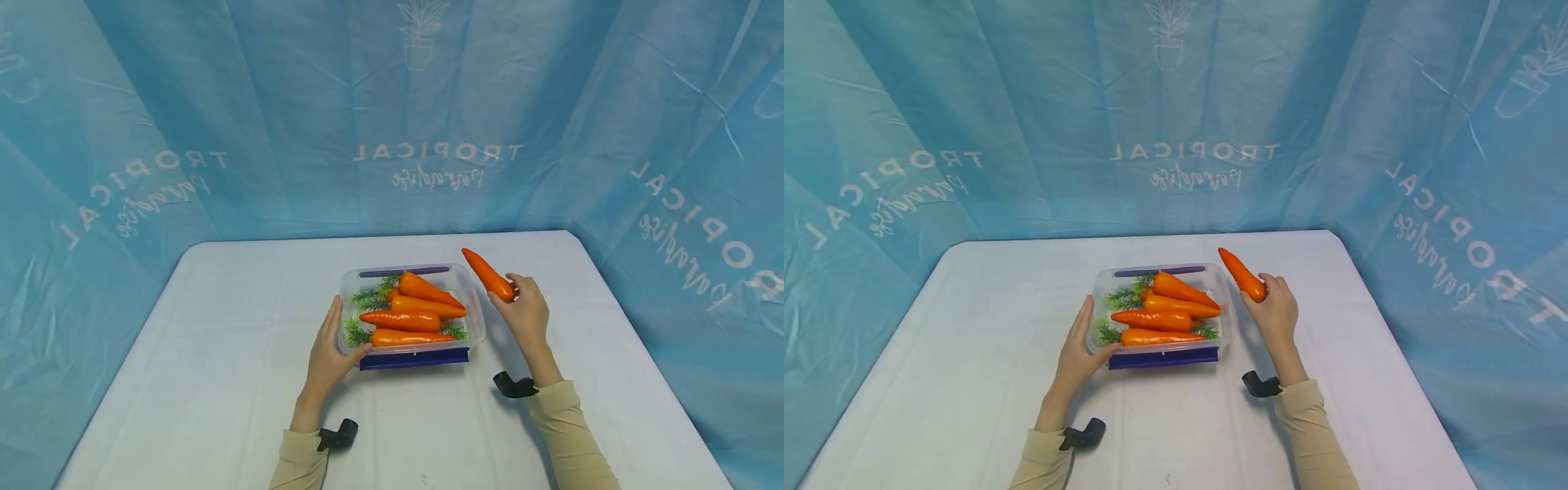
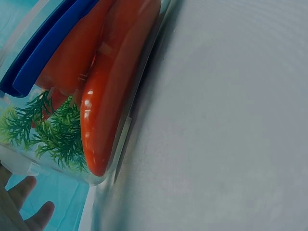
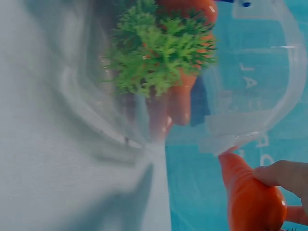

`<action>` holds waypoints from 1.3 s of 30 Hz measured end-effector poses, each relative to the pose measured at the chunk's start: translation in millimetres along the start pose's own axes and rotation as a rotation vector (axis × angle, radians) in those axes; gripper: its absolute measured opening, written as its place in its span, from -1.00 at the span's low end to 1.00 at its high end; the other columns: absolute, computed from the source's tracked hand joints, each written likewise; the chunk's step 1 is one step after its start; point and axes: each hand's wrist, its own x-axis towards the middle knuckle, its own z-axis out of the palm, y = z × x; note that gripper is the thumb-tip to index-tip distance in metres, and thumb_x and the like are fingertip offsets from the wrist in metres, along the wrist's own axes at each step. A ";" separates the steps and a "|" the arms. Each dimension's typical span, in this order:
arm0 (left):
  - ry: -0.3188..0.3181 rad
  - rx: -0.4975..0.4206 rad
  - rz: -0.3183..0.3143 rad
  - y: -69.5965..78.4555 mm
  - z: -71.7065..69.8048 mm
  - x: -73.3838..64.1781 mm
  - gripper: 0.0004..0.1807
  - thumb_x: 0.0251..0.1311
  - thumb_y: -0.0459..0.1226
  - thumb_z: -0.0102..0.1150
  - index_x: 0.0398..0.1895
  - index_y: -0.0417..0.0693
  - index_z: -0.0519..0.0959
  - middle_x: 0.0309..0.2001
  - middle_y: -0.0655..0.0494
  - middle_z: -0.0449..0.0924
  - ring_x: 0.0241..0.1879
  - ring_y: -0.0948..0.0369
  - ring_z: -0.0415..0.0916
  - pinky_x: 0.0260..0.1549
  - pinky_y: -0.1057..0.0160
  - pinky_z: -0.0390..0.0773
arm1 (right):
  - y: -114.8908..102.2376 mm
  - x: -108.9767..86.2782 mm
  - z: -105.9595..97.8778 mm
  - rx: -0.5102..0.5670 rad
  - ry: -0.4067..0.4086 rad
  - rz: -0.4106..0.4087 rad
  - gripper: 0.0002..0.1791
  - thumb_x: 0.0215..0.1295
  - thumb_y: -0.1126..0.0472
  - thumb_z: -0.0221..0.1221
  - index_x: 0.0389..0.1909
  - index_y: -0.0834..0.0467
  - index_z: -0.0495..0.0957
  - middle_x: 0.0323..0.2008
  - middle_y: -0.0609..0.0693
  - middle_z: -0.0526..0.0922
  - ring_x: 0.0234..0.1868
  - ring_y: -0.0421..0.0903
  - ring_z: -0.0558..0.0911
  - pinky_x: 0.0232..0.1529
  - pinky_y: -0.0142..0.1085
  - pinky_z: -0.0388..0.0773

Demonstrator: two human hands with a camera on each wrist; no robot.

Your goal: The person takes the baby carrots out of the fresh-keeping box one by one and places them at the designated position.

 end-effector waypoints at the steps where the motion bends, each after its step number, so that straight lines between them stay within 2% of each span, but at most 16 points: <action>1: 0.000 -0.001 -0.001 -0.1 -0.2 0.0 0.11 -0.04 0.03 0.36 0.52 0.03 -0.06 0.53 0.04 -0.07 0.48 -0.06 -0.02 0.39 -0.21 0.07 | 1.1 -0.3 1.8 -0.003 -0.004 0.002 -0.48 0.03 0.12 0.39 -0.01 0.31 0.55 -0.26 0.25 0.58 -0.36 0.10 0.51 -0.31 -0.09 0.57; 8: 0.005 -0.005 0.010 2.2 -1.1 0.0 0.11 -0.05 0.07 0.36 0.52 -0.01 -0.05 0.53 0.01 -0.06 0.48 -0.08 -0.01 0.38 -0.22 0.08 | 6.9 -2.9 11.9 -0.018 -0.039 0.017 -0.49 0.03 0.14 0.39 -0.02 0.32 0.55 -0.27 0.26 0.58 -0.37 0.12 0.53 -0.31 -0.04 0.61; 22: 0.013 -0.007 0.007 -0.1 1.6 -0.2 0.10 -0.05 0.02 0.37 0.51 -0.03 -0.03 0.53 0.04 -0.06 0.48 -0.05 -0.02 0.39 -0.22 0.08 | 18.6 -8.3 29.9 -0.038 -0.115 0.051 -0.47 0.07 0.06 0.36 -0.01 0.32 0.55 -0.28 0.25 0.58 -0.37 0.12 0.56 -0.31 -0.05 0.62; 35: 0.004 0.001 -0.005 1.1 0.7 -0.3 0.11 -0.05 0.06 0.35 0.52 0.02 -0.06 0.53 0.05 -0.07 0.49 -0.05 -0.02 0.39 -0.21 0.07 | 20.9 -9.6 34.5 -0.065 -0.163 0.057 -0.49 0.09 0.09 0.33 0.00 0.30 0.55 -0.30 0.25 0.59 -0.39 0.09 0.54 -0.31 -0.06 0.61; 39: 0.007 0.003 -0.002 0.1 1.3 0.0 0.11 -0.05 0.05 0.36 0.51 -0.03 -0.04 0.53 0.06 -0.07 0.49 -0.04 -0.02 0.39 -0.21 0.08 | 23.9 -9.5 35.4 -0.062 -0.178 0.062 -0.48 0.08 0.07 0.33 0.00 0.31 0.55 -0.31 0.24 0.59 -0.40 0.09 0.54 -0.33 -0.06 0.61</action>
